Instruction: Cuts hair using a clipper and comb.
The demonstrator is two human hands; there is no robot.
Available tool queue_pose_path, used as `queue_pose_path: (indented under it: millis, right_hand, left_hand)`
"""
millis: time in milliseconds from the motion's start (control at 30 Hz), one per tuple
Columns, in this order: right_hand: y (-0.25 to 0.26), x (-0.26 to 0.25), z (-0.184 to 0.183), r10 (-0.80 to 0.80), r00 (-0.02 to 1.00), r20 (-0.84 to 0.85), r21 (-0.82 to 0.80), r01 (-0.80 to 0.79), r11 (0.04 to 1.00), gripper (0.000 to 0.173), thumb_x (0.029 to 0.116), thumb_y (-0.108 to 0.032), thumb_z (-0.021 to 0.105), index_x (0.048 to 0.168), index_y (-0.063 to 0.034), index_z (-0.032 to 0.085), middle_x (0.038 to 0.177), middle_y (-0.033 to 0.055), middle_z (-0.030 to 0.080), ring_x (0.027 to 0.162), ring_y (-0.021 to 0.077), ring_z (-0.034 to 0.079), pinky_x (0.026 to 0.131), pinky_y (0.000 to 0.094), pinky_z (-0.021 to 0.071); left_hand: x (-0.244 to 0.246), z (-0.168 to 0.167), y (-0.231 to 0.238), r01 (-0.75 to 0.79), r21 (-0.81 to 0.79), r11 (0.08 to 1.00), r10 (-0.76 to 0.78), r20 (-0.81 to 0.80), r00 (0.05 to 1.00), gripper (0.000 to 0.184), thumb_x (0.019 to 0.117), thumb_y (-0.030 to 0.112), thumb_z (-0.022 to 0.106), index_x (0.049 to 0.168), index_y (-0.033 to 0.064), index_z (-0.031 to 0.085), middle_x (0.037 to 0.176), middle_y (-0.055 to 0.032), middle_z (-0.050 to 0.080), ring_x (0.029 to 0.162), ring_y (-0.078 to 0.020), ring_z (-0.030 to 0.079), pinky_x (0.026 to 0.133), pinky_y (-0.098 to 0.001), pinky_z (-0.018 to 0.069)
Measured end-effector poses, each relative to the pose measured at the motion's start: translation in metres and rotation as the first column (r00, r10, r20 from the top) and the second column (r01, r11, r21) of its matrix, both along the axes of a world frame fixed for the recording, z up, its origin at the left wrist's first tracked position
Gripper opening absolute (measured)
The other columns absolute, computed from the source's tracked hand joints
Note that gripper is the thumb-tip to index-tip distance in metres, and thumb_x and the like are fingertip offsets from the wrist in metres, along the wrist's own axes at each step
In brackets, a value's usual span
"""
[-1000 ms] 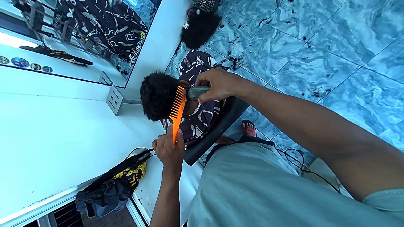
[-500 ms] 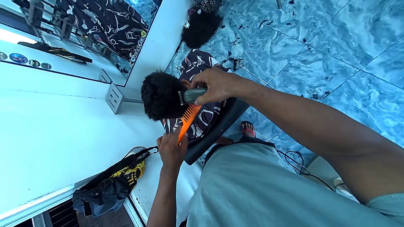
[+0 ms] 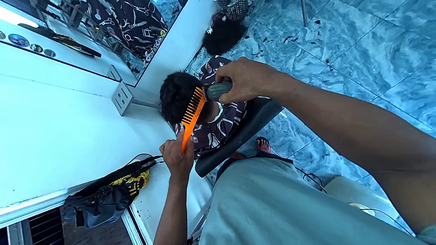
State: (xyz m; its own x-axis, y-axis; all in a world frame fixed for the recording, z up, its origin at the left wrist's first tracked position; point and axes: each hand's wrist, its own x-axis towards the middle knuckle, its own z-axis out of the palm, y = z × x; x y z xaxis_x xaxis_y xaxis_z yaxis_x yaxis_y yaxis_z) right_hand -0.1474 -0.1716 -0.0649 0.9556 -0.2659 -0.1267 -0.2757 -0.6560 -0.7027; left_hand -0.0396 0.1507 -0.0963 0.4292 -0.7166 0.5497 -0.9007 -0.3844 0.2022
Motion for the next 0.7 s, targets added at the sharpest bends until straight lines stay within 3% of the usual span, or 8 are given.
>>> queue_pose_path:
  millis: [200,300,433,567,700]
  right_hand:
    - [0.021,0.0,0.022,0.022,1.0,-0.007,-0.099,-0.023,0.995,0.04,0.0799,-0.041,0.078,0.112,-0.0191,0.068,0.092,0.0056,0.068,0.087,0.0276,0.068,0.07,0.0547,0.0543]
    - [0.032,-0.001,0.029,0.067,0.998,-0.006,-0.117,-0.067,0.991,0.037,0.0811,-0.042,0.077,0.11,-0.0203,0.067,0.089,0.0031,0.067,0.084,0.0243,0.067,0.068,0.051,0.0537]
    - [0.037,-0.002,0.032,0.044,0.998,-0.042,-0.191,-0.051,0.98,0.041,0.0817,-0.044,0.077,0.112,-0.0185,0.066,0.091,0.0055,0.067,0.088,0.0276,0.068,0.069,0.0521,0.0534]
    - [0.046,-0.002,0.037,0.084,0.996,-0.02,-0.196,-0.086,0.977,0.033,0.082,-0.041,0.075,0.103,-0.0184,0.064,0.086,0.0038,0.063,0.082,0.0263,0.066,0.064,0.0497,0.052]
    - [0.052,-0.005,0.038,0.069,0.997,-0.034,-0.245,-0.075,0.967,0.033,0.0839,-0.035,0.073,0.108,-0.0143,0.063,0.092,0.009,0.063,0.087,0.0315,0.066,0.065,0.0516,0.0526]
  left_hand:
    - [0.0,-0.001,-0.001,0.011,0.004,1.0,-0.011,0.016,1.0,0.033,0.095,0.023,0.073,0.125,0.0087,0.074,0.079,-0.006,0.069,0.074,-0.0183,0.06,0.083,-0.0405,0.0454]
    - [0.0,-0.001,-0.002,0.019,0.006,1.0,-0.019,0.012,1.0,0.033,0.0951,0.024,0.073,0.124,0.008,0.074,0.077,-0.0062,0.068,0.072,-0.0179,0.059,0.083,-0.0404,0.0452]
    - [0.001,-0.002,-0.003,0.026,0.002,1.0,-0.026,0.019,0.999,0.033,0.0952,0.025,0.073,0.123,0.0085,0.074,0.076,-0.0054,0.067,0.071,-0.0179,0.058,0.083,-0.041,0.0447]
    - [0.0,-0.001,-0.005,0.027,0.01,1.0,-0.028,0.02,0.999,0.033,0.0952,0.025,0.073,0.123,0.0083,0.074,0.076,-0.0061,0.067,0.071,-0.0181,0.059,0.083,-0.0408,0.0449]
    - [0.0,-0.001,-0.006,0.029,0.008,1.0,-0.029,0.028,0.999,0.032,0.0953,0.024,0.072,0.122,0.0068,0.074,0.077,-0.0066,0.068,0.071,-0.0185,0.06,0.083,-0.041,0.0457]
